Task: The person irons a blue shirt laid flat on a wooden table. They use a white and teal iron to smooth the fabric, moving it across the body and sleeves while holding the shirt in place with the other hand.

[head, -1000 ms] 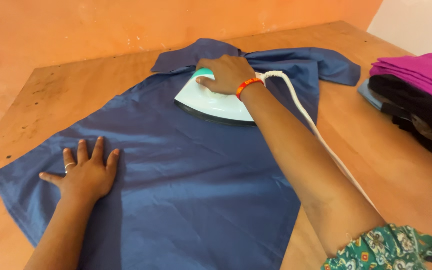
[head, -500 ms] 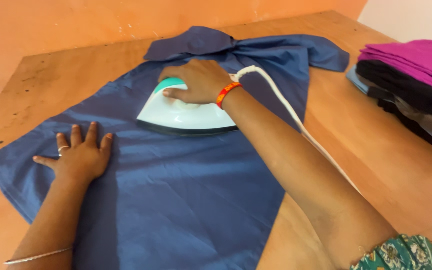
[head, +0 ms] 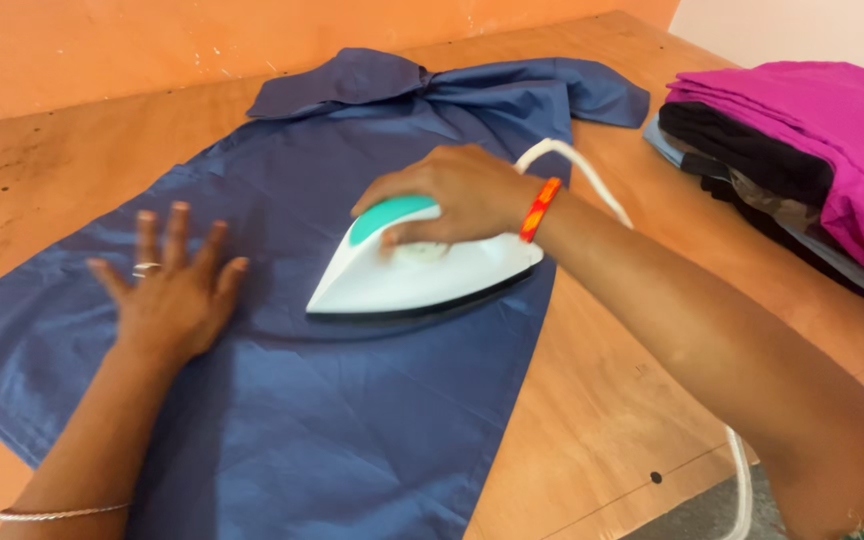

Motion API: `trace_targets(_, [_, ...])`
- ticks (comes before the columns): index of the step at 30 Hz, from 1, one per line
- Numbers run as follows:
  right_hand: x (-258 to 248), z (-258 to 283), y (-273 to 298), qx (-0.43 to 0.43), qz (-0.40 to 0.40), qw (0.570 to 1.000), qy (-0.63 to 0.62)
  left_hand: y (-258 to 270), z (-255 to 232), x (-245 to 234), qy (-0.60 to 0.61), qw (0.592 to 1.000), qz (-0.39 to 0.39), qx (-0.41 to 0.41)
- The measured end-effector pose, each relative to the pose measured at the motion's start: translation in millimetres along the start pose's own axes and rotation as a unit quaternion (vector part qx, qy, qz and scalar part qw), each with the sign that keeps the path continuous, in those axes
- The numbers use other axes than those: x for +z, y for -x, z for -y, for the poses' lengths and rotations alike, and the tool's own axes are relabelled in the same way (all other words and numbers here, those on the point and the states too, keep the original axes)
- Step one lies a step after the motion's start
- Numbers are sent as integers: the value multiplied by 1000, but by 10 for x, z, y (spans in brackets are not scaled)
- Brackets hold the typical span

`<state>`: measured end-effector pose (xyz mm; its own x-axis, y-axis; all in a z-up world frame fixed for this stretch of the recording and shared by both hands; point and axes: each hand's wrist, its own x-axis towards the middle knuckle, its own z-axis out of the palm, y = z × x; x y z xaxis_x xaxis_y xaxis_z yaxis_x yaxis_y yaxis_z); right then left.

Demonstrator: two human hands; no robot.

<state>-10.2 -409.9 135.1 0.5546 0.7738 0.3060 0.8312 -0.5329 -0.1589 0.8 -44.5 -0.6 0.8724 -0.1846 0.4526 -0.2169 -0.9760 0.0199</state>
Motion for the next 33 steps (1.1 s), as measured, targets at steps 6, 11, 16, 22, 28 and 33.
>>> trace_targets(6, [-65,-394,16,139,-7,988,70,28,-492,-79,47,984,170,-24])
trace_targets(11, [19,-784,-106,163,-58,979,103,37,-545,-163,35,984,172,-25])
trace_targets(16, [114,-1110,-349,203,-90,965,141,29,-535,-134,38,986,162,-23])
trace_targets(22, [169,-972,-392,184,-88,969,136,41,-522,-132,33,988,151,-18])
trace_targets(28, [134,-472,-213,135,-51,984,105,17,-483,-123,30,984,175,-13])
trace_targets(33, [51,-135,-41,57,-50,994,78,14,-410,-142,18,980,200,0])
